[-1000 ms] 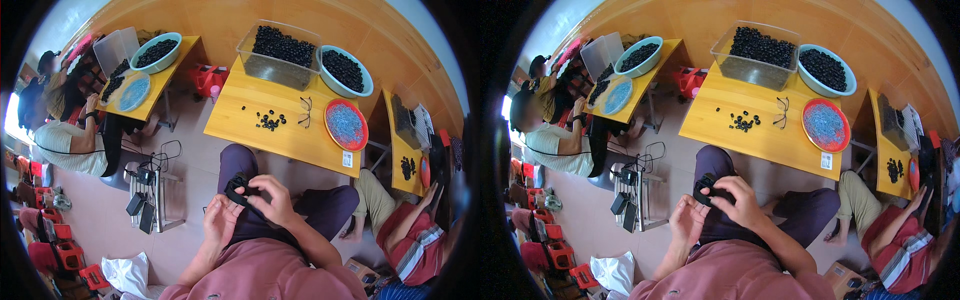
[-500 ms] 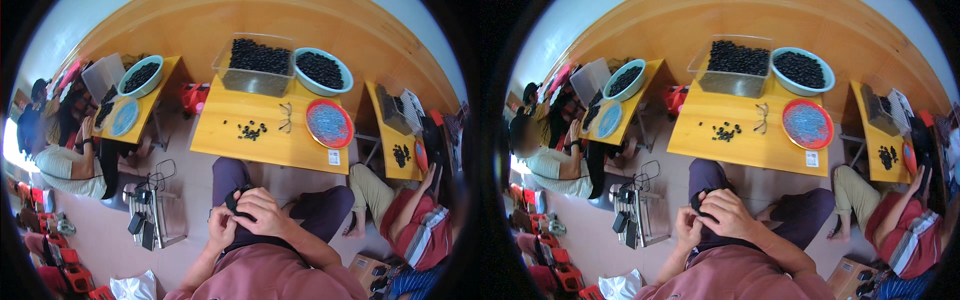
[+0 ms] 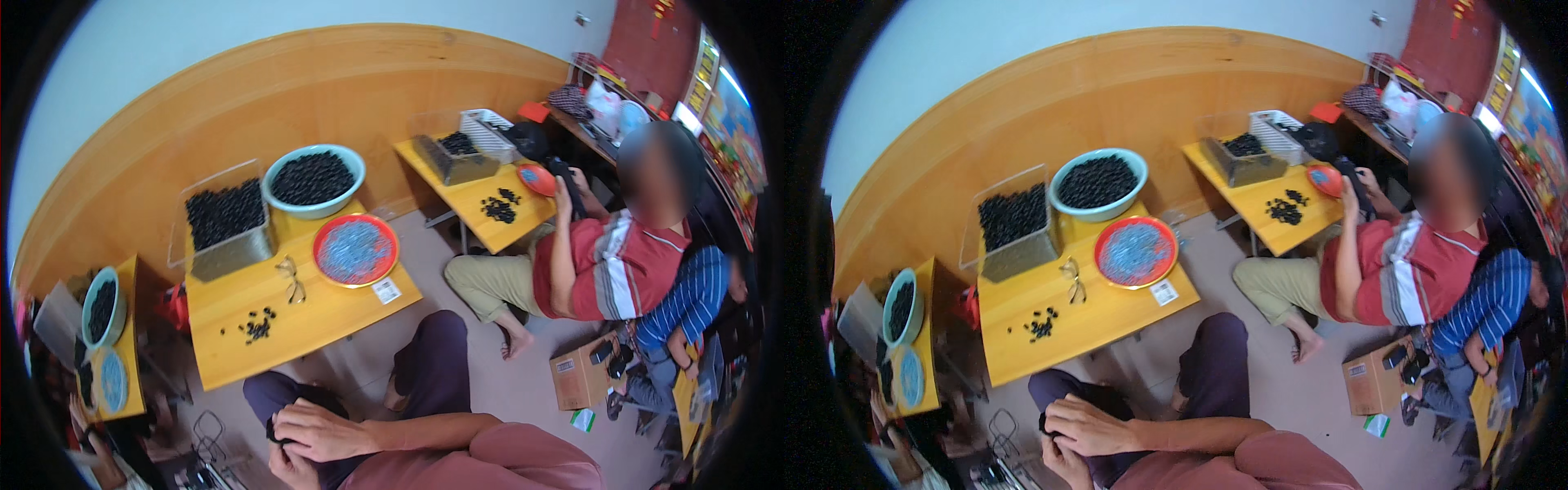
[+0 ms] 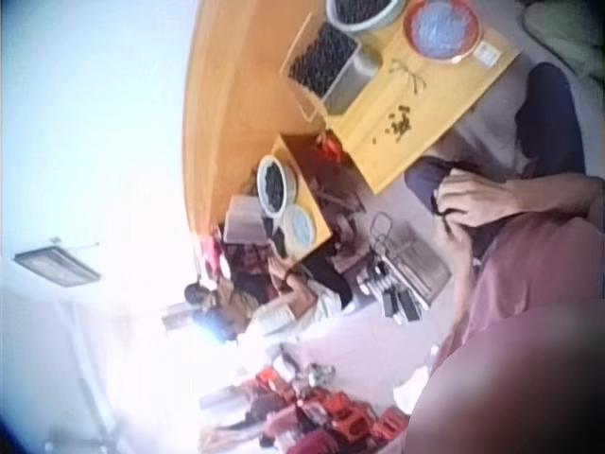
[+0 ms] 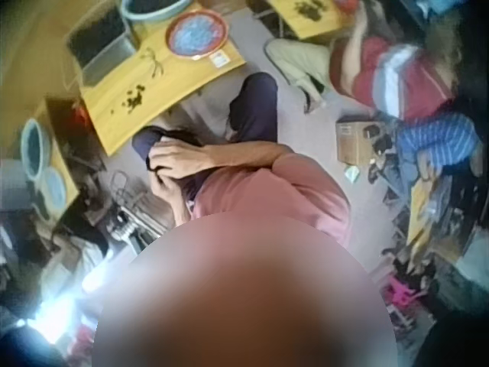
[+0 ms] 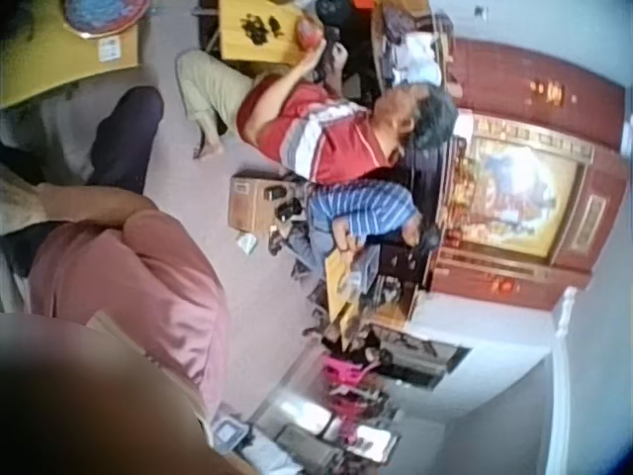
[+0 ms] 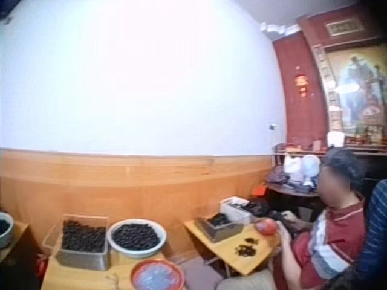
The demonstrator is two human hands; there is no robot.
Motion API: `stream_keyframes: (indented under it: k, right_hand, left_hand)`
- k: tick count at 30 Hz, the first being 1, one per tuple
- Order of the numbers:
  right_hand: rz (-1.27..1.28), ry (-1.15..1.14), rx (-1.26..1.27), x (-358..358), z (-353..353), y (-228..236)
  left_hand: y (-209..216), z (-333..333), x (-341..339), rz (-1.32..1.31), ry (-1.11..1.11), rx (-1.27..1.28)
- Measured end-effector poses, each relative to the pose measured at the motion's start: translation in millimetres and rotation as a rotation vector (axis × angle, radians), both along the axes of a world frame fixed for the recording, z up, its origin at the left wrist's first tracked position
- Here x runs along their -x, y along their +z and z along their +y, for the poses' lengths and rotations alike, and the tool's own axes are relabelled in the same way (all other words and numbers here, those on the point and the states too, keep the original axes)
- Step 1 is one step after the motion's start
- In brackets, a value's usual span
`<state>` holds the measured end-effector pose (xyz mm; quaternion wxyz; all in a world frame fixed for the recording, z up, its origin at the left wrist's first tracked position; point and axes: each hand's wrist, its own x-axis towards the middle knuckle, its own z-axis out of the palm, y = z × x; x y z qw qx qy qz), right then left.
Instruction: Sorting small black rubber gaskets and placing them on assembly plates or into bins.
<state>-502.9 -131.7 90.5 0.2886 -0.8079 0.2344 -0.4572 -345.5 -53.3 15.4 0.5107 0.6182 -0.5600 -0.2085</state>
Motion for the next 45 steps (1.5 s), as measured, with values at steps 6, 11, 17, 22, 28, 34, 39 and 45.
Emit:
stream_keyframes:
  k: [6, 11, 17, 22, 28, 34, 39, 45]
  right_hand:
    - [-0.015, -0.021, 0.087, 3.1, 3.4, 0.1]
    - [-0.099, 0.025, 0.043, 8.0, 3.6, 1.7]
    - [-0.178, 0.212, -0.377, 27.8, 6.7, -15.5]
    - [-0.121, 0.076, -0.155, 30.2, 5.4, -10.5]
    - [-0.130, 0.117, -0.249, 27.2, 7.6, -9.4]
    - [-0.137, 0.052, -0.229, 25.9, 4.1, 0.6]
    - [-0.212, 0.117, -0.450, 29.9, 1.7, -9.9]
    - [-0.214, 0.093, -0.414, 25.1, 2.0, -5.0]
  left_hand:
    - [48.7, -18.2, 19.2, 0.905, -0.115, -0.196]
    - [62.9, -36.9, 32.7, 0.929, -0.022, -0.185]
    - [57.6, -22.4, 3.7, -0.218, -0.283, -0.153]
    - [54.7, -40.5, 12.2, -0.392, -0.426, 0.118]
    - [89.8, -44.8, 43.6, 0.695, -0.181, -0.279]
    - [89.0, -66.7, 45.8, 0.636, -0.172, -0.167]
    - [-36.2, -124.3, -9.5, 0.787, -0.118, -0.115]
    - [-4.7, -126.7, 6.7, 0.372, -0.081, 0.203]
